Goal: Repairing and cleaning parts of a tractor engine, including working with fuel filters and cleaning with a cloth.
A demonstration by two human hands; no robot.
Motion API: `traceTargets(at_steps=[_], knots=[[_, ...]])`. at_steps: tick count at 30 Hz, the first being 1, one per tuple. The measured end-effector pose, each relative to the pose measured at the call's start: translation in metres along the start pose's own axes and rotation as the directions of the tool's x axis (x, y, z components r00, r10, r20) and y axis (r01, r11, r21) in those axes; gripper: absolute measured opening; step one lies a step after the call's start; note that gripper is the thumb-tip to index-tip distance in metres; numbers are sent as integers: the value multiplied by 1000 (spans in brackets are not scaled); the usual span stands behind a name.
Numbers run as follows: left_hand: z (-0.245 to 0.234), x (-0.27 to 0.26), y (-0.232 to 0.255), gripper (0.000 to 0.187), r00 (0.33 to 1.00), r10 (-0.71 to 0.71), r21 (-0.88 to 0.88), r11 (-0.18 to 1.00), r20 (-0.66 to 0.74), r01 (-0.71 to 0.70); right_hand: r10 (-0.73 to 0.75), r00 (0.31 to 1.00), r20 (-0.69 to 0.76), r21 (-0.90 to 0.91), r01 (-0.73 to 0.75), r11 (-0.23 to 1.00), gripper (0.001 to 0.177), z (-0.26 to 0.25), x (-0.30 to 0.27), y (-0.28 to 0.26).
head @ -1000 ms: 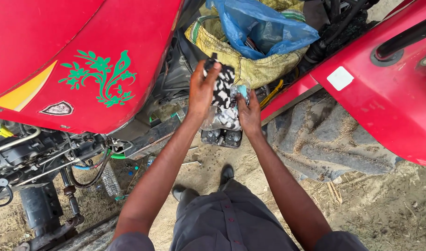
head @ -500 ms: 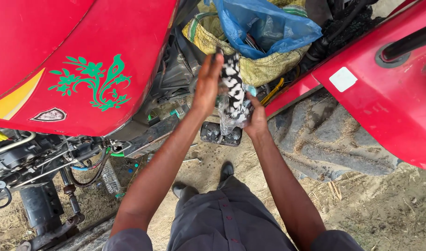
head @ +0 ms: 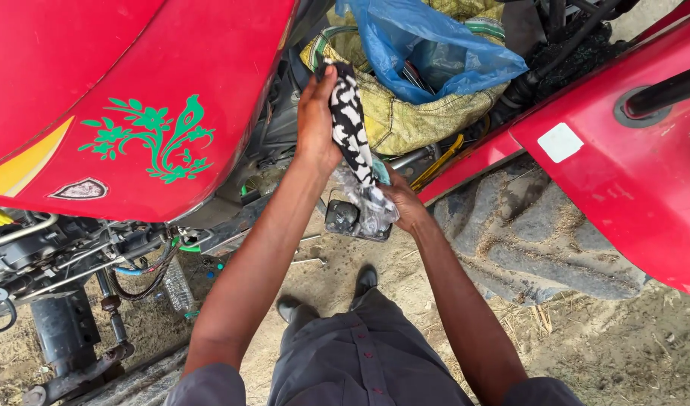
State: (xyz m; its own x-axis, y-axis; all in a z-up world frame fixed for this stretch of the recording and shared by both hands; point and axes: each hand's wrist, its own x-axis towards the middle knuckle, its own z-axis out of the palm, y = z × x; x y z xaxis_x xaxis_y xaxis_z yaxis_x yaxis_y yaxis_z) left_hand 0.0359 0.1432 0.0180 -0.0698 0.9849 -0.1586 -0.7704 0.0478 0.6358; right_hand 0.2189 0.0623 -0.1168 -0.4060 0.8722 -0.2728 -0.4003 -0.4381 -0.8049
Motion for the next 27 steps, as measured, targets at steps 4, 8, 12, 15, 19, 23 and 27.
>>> traceTargets(at_steps=[4,8,12,15,19,23,27], knots=[[41,-23,24,25,997,-77,37,996,-25,78,6,992,-127,153,14,988,80,-11,2,7],[54,-31,29,27,986,9,-15,1000,165,-7,4,971,-237,-2,-4,1000,78,-4,-3,-13],[82,-57,49,28,985,-14,12,1000,174,12,-185,890,-417,-433,-16,901,77,-34,5,-4],[75,-50,44,30,972,79,23,996,223,-86,-361,818,-447,-586,37,809,75,-93,20,44],[82,-53,74,36,894,219,-55,975,390,-215,-106,709,-698,-247,-100,964,61,-83,3,37],[78,-53,70,50,912,180,179,949,370,-260,-196,914,-355,442,349,826,52,-112,18,61],[36,-37,21,52,966,10,453,882,260,-131,-80,738,-670,606,606,515,69,1,12,-59]])
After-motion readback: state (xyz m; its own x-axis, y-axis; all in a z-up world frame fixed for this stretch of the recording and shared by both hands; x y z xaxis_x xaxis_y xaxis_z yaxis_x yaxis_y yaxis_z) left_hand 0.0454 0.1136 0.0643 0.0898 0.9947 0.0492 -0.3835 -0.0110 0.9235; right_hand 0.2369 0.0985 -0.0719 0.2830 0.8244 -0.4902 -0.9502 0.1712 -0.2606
